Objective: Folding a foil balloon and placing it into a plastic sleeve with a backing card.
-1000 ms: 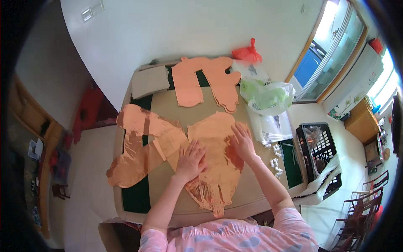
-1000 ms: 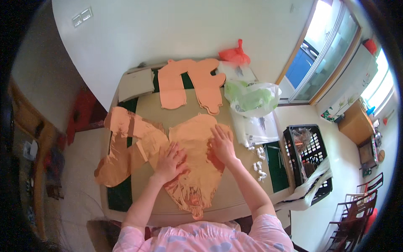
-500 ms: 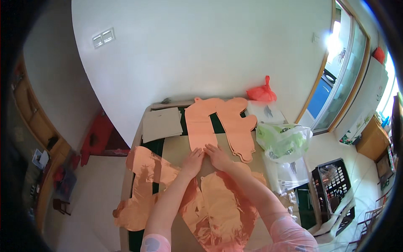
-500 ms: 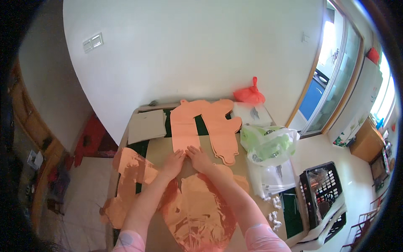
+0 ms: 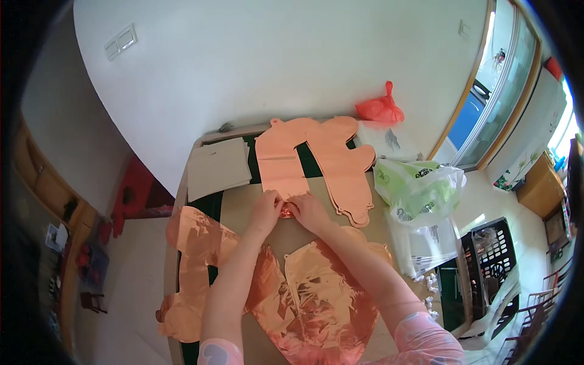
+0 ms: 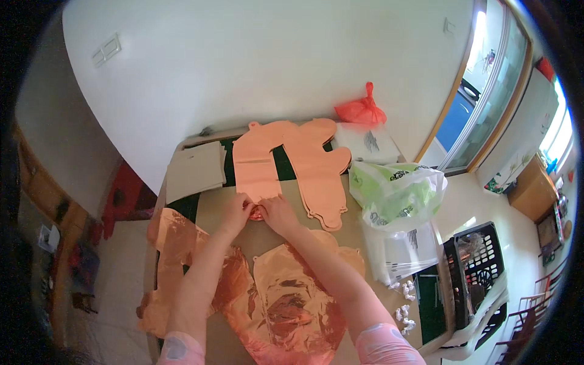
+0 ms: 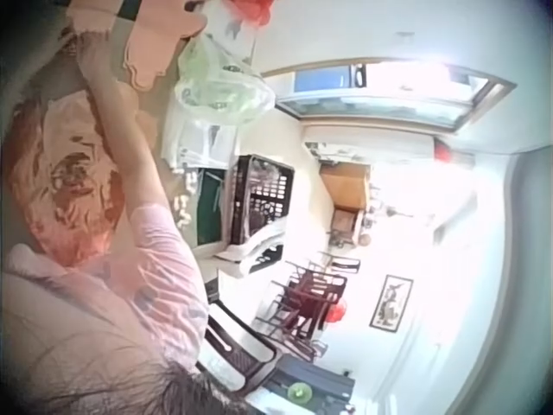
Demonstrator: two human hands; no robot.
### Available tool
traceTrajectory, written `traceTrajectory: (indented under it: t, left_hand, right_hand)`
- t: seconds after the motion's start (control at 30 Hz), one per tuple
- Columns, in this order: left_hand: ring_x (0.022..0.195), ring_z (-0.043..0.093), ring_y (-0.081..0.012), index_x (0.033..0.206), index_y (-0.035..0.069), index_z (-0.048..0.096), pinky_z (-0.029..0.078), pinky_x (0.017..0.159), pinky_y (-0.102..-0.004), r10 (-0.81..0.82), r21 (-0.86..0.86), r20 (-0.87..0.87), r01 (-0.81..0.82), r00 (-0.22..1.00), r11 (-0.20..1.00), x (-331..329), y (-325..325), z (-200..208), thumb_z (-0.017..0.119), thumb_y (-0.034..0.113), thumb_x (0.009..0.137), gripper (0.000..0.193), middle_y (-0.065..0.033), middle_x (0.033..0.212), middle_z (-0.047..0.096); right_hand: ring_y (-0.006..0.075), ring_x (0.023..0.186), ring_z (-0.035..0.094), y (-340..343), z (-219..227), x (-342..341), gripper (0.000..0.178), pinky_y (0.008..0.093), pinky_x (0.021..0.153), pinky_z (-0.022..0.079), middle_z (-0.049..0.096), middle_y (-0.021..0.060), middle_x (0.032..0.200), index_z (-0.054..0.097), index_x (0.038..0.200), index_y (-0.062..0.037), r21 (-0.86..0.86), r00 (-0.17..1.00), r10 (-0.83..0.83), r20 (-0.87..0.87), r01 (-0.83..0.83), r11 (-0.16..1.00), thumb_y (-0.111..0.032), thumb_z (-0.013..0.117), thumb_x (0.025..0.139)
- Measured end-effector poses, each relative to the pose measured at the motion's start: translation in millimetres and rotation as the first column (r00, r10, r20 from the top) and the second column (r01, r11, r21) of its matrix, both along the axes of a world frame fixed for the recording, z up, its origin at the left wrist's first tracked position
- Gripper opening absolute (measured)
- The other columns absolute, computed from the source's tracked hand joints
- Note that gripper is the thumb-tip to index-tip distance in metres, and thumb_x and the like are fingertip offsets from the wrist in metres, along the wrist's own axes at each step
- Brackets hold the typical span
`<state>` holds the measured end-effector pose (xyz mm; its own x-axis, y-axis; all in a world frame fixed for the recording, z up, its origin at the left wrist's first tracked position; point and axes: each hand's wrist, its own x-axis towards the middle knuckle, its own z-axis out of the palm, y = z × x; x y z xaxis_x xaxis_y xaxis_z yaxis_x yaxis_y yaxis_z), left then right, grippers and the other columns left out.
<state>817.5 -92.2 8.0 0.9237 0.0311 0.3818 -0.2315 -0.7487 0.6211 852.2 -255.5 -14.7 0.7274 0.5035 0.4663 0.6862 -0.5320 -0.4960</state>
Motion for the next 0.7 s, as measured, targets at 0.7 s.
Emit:
traceTrajectory:
  t: [0.7]
  left_hand:
    - [0.092, 0.061, -0.0296, 0.093, 0.004, 0.062, 0.051, 0.078, -0.0394, -0.060, 0.281, -0.083, 0.081, 0.995, 0.956, -11.4, -3.0, -9.0, 0.068, 0.011, 0.080, 0.016, -0.0111, 0.096, 0.063]
  right_hand:
    - [0.0414, 0.074, 0.063, 12.0, 4.3, 18.2, 0.023, 0.0500, 0.065, 0.049, 0.065, 0.0213, 0.080, 0.063, 0.093, -0.0063, 0.087, 0.940, -0.287, -0.183, 0.306, 0.948, -0.026, 0.050, 0.095]
